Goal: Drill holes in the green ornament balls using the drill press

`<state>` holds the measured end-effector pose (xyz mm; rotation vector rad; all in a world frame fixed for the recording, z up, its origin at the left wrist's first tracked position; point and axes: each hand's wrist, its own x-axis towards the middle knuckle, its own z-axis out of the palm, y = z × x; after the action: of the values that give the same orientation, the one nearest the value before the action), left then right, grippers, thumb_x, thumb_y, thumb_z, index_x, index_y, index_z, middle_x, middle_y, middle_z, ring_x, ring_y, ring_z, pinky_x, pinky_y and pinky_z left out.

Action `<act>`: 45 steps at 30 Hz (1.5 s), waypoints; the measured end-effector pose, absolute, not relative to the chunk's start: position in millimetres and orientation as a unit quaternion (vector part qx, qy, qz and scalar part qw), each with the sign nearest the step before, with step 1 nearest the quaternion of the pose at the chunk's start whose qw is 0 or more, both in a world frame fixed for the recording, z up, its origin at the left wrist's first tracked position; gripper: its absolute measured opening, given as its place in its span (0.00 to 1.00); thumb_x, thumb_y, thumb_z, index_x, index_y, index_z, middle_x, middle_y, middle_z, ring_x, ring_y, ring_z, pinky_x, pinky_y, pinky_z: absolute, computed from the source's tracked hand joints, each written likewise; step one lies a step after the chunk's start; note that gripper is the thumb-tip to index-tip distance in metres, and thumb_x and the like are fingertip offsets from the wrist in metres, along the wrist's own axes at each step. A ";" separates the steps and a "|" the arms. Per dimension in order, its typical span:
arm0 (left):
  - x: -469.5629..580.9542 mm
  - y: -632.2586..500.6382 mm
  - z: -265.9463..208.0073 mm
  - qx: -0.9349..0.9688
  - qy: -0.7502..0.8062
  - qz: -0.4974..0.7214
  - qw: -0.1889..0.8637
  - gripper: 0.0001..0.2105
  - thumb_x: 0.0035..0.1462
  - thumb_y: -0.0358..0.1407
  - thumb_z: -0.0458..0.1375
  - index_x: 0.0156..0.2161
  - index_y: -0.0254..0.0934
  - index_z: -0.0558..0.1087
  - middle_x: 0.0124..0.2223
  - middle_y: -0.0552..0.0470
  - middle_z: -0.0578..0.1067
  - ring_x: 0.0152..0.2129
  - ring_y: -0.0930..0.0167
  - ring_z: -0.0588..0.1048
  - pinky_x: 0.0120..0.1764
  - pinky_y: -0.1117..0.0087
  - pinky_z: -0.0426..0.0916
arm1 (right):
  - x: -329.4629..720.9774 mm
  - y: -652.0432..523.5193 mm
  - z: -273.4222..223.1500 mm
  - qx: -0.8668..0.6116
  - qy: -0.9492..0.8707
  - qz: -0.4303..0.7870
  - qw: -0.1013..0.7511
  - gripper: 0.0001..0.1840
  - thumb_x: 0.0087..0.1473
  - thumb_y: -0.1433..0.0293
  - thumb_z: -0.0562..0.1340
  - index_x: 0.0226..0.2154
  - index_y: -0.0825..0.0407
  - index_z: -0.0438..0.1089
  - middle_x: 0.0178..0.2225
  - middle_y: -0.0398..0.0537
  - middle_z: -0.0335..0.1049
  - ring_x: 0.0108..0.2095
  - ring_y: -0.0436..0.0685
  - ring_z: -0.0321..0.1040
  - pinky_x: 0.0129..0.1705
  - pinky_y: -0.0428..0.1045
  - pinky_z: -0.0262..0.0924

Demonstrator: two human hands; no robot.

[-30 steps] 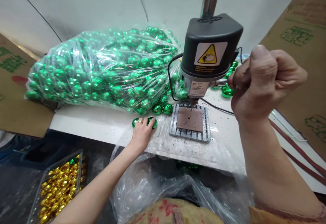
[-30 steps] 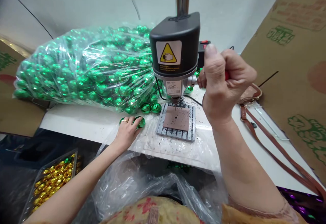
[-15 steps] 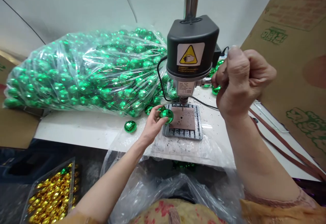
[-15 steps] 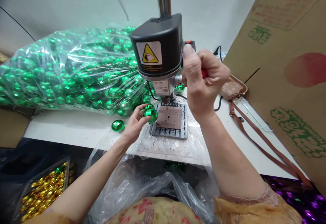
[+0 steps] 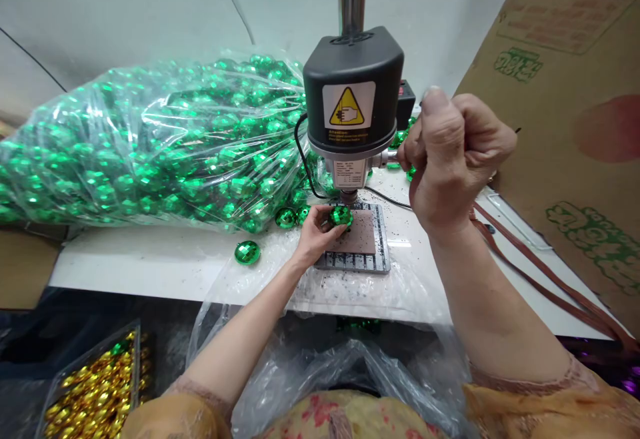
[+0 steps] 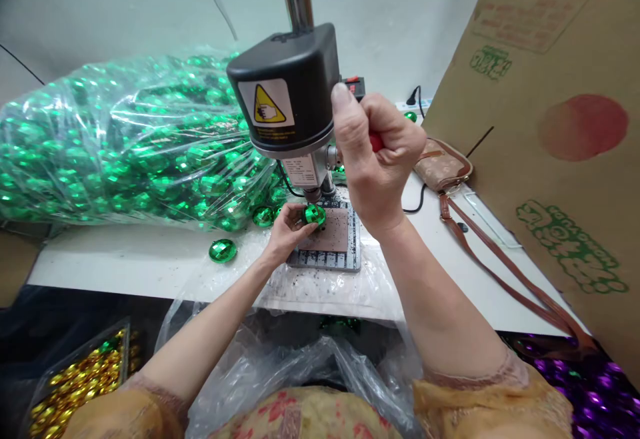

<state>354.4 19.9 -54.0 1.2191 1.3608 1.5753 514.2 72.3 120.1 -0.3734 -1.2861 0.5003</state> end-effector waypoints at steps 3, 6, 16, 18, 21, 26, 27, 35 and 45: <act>355.3 22.1 -57.4 0.498 0.505 0.597 0.376 0.31 0.42 0.48 0.72 0.48 0.38 0.68 0.47 0.45 0.77 0.44 0.65 0.77 0.50 0.59 0.73 | 513.4 73.0 120.3 -0.150 -0.581 0.234 0.765 0.26 0.60 0.63 0.59 0.18 0.51 0.46 0.18 0.37 0.41 0.18 0.41 0.48 0.21 0.46 0.47; 355.7 21.4 -59.5 0.521 0.497 0.585 0.375 0.32 0.44 0.48 0.71 0.52 0.37 0.68 0.51 0.42 0.76 0.48 0.63 0.77 0.53 0.57 0.72 | 512.7 73.7 121.0 -0.133 -0.573 0.245 0.771 0.26 0.59 0.64 0.60 0.18 0.51 0.46 0.17 0.36 0.41 0.17 0.41 0.48 0.21 0.46 0.46; 369.7 13.4 -59.4 0.545 0.539 0.558 0.318 0.23 0.51 0.41 0.68 0.50 0.37 0.70 0.47 0.46 0.76 0.44 0.66 0.76 0.51 0.62 0.70 | 512.2 76.2 119.3 -0.132 -0.572 0.240 0.773 0.27 0.59 0.62 0.60 0.18 0.51 0.46 0.17 0.36 0.41 0.17 0.41 0.47 0.20 0.47 0.45; 372.5 12.3 -58.1 0.538 0.542 0.560 0.321 0.22 0.51 0.40 0.68 0.50 0.37 0.70 0.47 0.46 0.76 0.44 0.67 0.76 0.50 0.63 0.70 | 512.8 75.5 119.9 -0.149 -0.577 0.242 0.765 0.27 0.60 0.62 0.60 0.18 0.51 0.46 0.17 0.36 0.42 0.17 0.41 0.47 0.21 0.46 0.46; 374.4 10.5 -56.5 0.541 0.533 0.565 0.322 0.23 0.51 0.39 0.69 0.51 0.37 0.70 0.48 0.46 0.76 0.45 0.66 0.75 0.51 0.64 0.70 | 513.4 74.6 121.4 -0.139 -0.573 0.249 0.768 0.27 0.59 0.62 0.60 0.17 0.52 0.47 0.17 0.36 0.42 0.17 0.41 0.48 0.20 0.46 0.46; 373.6 9.2 -57.5 0.549 0.524 0.569 0.315 0.23 0.51 0.40 0.69 0.51 0.38 0.70 0.49 0.46 0.75 0.47 0.65 0.75 0.52 0.63 0.69 | 513.2 71.7 117.9 -0.139 -0.569 0.250 0.771 0.29 0.58 0.63 0.62 0.16 0.52 0.46 0.15 0.37 0.42 0.15 0.42 0.46 0.18 0.47 0.43; 373.3 9.3 -58.3 0.549 0.523 0.570 0.315 0.23 0.51 0.40 0.69 0.51 0.38 0.70 0.49 0.46 0.75 0.47 0.65 0.74 0.52 0.62 0.68 | 512.7 70.4 115.4 -0.140 -0.565 0.245 0.775 0.29 0.58 0.62 0.61 0.15 0.52 0.46 0.15 0.37 0.41 0.15 0.42 0.46 0.18 0.47 0.43; 372.3 10.9 -62.6 0.555 0.511 0.574 0.319 0.23 0.52 0.41 0.68 0.51 0.39 0.70 0.50 0.46 0.75 0.48 0.65 0.74 0.53 0.62 0.68 | 508.9 64.9 94.1 -0.077 -0.557 0.195 0.804 0.29 0.59 0.69 0.60 0.14 0.55 0.45 0.15 0.37 0.39 0.16 0.40 0.46 0.20 0.45 0.42; 372.9 10.3 -62.7 0.558 0.510 0.575 0.313 0.23 0.52 0.41 0.68 0.52 0.39 0.70 0.50 0.46 0.75 0.49 0.64 0.74 0.54 0.61 0.67 | 511.9 69.0 87.5 -0.054 -0.559 0.150 0.814 0.29 0.58 0.70 0.60 0.13 0.55 0.45 0.14 0.36 0.42 0.14 0.40 0.45 0.19 0.46 0.44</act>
<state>372.9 10.3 -62.7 1.4708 1.3456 1.5179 511.9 69.0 87.5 -0.1151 -1.1926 0.3205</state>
